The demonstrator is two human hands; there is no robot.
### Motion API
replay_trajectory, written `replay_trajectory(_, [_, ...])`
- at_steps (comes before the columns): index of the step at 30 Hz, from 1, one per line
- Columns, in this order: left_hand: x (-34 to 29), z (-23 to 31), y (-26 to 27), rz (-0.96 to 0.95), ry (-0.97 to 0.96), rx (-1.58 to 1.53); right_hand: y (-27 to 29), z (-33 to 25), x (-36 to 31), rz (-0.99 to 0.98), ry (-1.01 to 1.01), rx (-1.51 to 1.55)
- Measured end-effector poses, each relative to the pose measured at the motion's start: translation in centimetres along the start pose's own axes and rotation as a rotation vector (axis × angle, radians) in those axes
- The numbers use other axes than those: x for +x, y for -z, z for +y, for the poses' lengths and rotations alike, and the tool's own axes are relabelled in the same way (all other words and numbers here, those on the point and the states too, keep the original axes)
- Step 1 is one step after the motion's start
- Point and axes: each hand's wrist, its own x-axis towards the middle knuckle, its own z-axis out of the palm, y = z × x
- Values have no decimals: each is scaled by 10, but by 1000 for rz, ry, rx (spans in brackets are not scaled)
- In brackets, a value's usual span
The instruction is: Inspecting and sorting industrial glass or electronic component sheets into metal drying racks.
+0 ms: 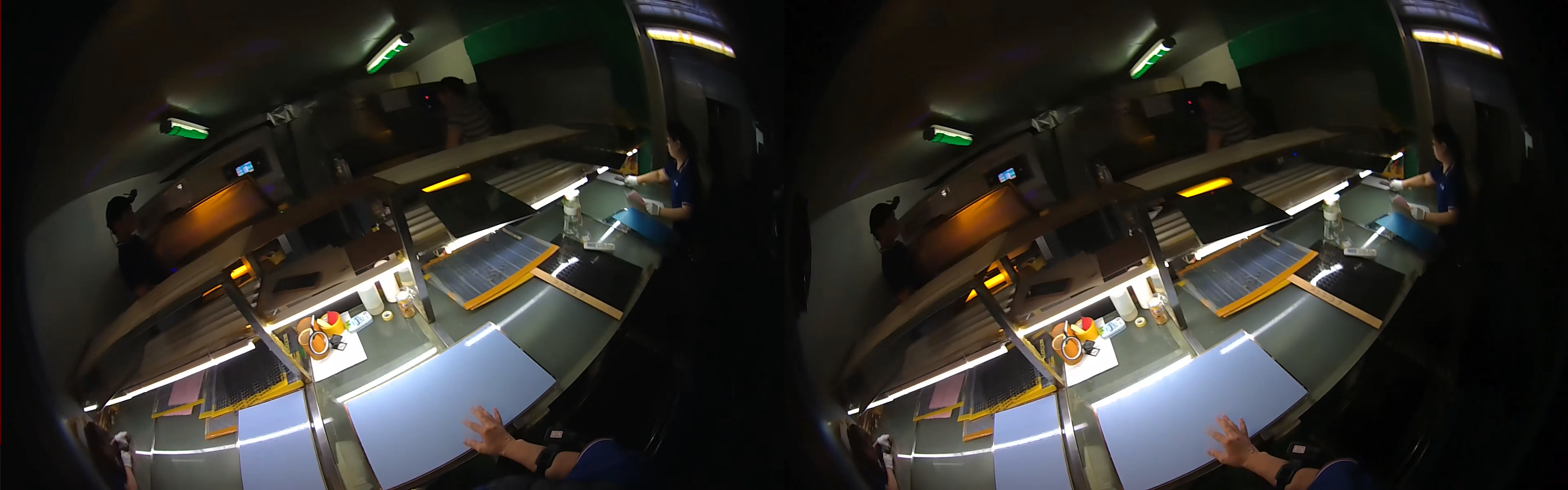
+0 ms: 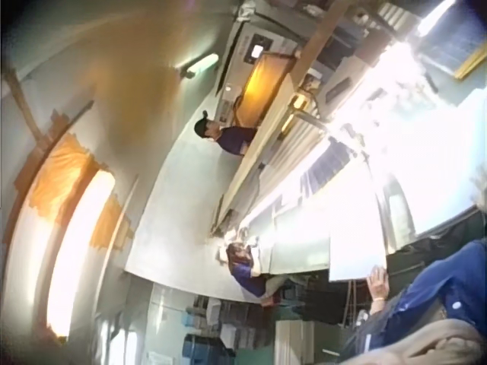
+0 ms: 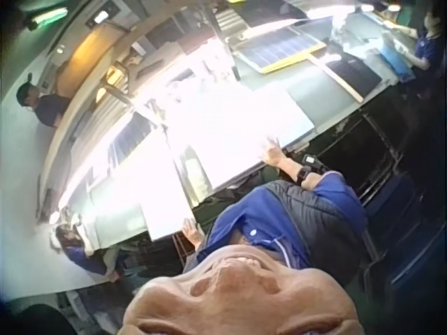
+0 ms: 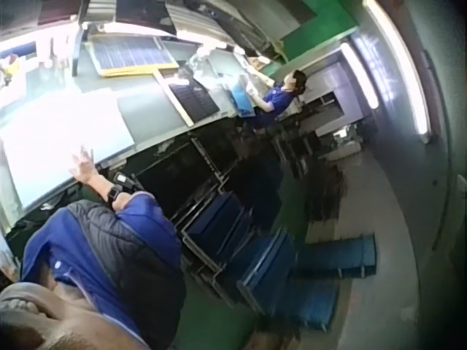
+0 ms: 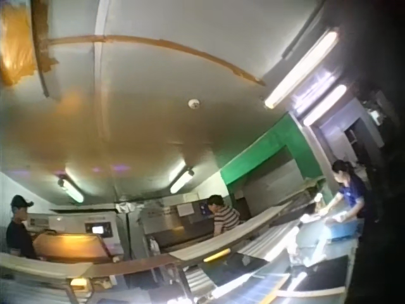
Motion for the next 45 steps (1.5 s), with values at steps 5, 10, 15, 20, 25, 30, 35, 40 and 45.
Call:
replay_trajectory(5, [1, -9, -22, 134, 15, -95, 27, -56, 4, -323, 373, -205])
replay_trajectory(10, [-12, -16, -55, 167, -24, -165, -33, -17, -18, -254, 334, -134])
replay_trajectory(15, [0, -13, -64, 218, -80, -213, -18, -28, -22, -301, 239, -141])
replay_trajectory(20, [-6, -13, -36, 257, -84, -126, -14, -52, -3, -567, 77, 9])
replay_trajectory(25, [39, 0, 96, 582, -112, -55, -38, -37, 15, -45, 222, 298])
replay_trajectory(30, [18, -45, 195, 1051, 768, -594, 24, -55, 39, -14, 226, 431])
replay_trajectory(35, [-153, -128, 79, 761, 1395, -311, 42, -37, 43, -34, 255, 511])
replay_trajectory(40, [-134, 57, 12, 989, 1785, -1787, 60, -22, 31, -153, 156, 712])
replay_trajectory(45, [-109, 183, -25, 334, 1451, -2201, 61, -61, 33, -124, 181, 728])
